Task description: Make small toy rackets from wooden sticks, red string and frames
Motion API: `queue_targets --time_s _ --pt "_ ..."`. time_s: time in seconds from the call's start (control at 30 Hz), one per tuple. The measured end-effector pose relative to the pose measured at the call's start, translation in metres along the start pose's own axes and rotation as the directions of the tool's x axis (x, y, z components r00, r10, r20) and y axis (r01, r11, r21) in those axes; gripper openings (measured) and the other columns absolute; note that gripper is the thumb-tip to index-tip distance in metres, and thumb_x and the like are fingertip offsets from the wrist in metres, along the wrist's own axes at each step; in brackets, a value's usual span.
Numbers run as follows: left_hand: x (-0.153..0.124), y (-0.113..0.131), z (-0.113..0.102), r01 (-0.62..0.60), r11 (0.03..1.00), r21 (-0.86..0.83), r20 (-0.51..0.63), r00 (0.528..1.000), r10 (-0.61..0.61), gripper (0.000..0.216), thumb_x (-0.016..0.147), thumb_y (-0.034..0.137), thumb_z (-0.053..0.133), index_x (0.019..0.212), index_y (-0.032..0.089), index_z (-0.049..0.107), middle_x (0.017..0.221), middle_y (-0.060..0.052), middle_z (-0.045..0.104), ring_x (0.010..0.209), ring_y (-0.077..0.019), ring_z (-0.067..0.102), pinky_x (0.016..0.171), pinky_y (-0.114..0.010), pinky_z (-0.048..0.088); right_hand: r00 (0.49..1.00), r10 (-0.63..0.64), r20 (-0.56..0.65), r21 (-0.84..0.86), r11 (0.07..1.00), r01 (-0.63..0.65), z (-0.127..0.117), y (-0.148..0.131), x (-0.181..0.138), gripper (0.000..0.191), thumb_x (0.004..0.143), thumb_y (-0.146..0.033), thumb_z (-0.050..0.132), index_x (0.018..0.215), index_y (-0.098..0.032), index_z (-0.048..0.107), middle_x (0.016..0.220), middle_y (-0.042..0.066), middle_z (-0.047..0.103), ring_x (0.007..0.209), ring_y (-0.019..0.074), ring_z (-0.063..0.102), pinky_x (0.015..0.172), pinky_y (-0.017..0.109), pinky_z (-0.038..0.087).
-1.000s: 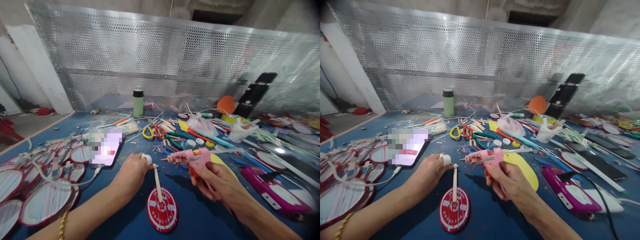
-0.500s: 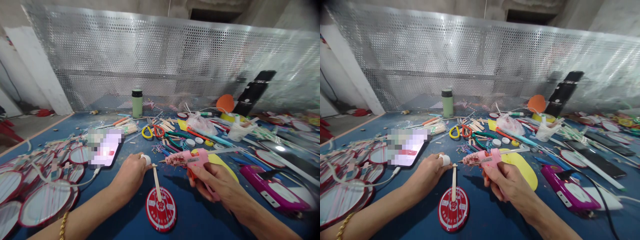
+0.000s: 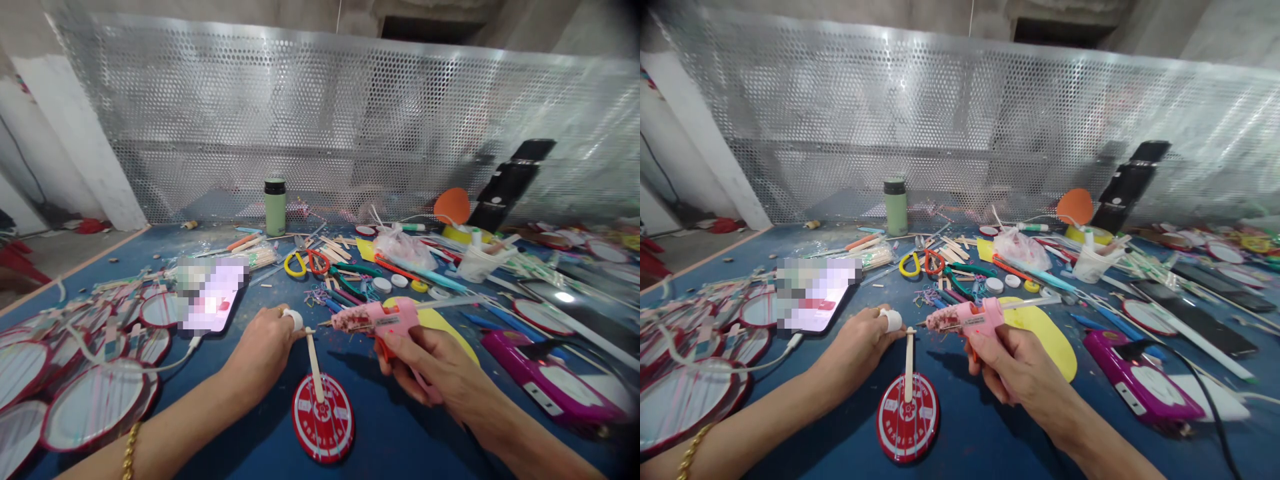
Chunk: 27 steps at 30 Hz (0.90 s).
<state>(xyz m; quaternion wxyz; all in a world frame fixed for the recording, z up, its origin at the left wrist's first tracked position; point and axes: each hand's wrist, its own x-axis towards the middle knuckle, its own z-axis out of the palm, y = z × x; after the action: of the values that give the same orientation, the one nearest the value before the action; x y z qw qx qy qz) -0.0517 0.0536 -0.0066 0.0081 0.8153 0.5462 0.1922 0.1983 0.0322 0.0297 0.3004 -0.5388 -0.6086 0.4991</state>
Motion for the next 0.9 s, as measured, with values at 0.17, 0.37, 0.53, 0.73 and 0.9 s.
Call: queue_targets --time_s 0.17,0.37,0.53,0.73,0.9 --pt "0.000 0.000 0.001 0.009 1.000 0.004 0.011 1.000 -0.009 0.027 0.095 0.025 0.052 0.075 0.015 0.068 0.084 -0.009 0.069 0.077 -0.0219 0.065 0.068 -0.031 0.047 1.000 -0.003 0.007 0.012 1.000 0.003 -0.001 0.000 0.001 0.051 0.084 -0.064 0.054 0.072 -0.015 0.061 0.042 -0.005 0.046 0.035 0.0048 0.032 0.038 0.020 0.025" --pt "-0.001 0.002 -0.003 -0.009 1.000 0.015 0.030 1.000 0.009 0.027 0.095 0.025 0.051 0.077 0.016 0.070 0.084 -0.008 0.069 0.080 -0.0224 0.065 0.072 -0.032 0.048 1.000 0.006 0.010 -0.005 1.000 -0.006 -0.001 0.001 0.000 0.052 0.084 -0.066 0.053 0.073 -0.015 0.061 0.040 -0.005 0.045 0.036 0.0060 0.033 0.039 0.020 0.025" --pt "-0.002 0.004 -0.007 -0.014 1.000 -0.010 0.040 0.999 0.014 0.026 0.096 0.027 0.050 0.087 0.018 0.073 0.086 -0.008 0.070 0.082 -0.0218 0.065 0.073 -0.031 0.048 1.000 0.007 0.010 -0.036 0.999 -0.006 -0.002 0.004 0.001 0.054 0.085 -0.066 0.050 0.072 -0.015 0.061 0.039 -0.005 0.045 0.035 0.0060 0.032 0.039 0.021 0.024" --pt "-0.004 0.001 -0.013 0.034 0.987 -0.155 -0.018 0.999 -0.037 0.022 0.094 0.023 0.052 0.094 0.019 0.074 0.091 -0.007 0.072 0.085 -0.0224 0.067 0.077 -0.033 0.050 1.000 0.019 0.002 -0.011 1.000 -0.019 -0.001 0.001 0.000 0.053 0.085 -0.065 0.051 0.071 -0.015 0.060 0.039 -0.006 0.044 0.034 0.0057 0.030 0.039 0.021 0.022" --pt "-0.007 -0.007 -0.026 0.106 0.954 -0.279 -0.103 0.985 -0.140 0.025 0.093 0.022 0.050 0.102 0.016 0.072 0.098 -0.009 0.073 0.092 -0.0228 0.067 0.083 -0.034 0.050 0.999 -0.020 -0.041 0.051 0.998 0.022 0.001 -0.006 -0.004 0.051 0.081 -0.065 0.056 0.070 -0.015 0.060 0.057 -0.001 0.058 0.036 0.0040 0.032 0.038 0.020 0.022"
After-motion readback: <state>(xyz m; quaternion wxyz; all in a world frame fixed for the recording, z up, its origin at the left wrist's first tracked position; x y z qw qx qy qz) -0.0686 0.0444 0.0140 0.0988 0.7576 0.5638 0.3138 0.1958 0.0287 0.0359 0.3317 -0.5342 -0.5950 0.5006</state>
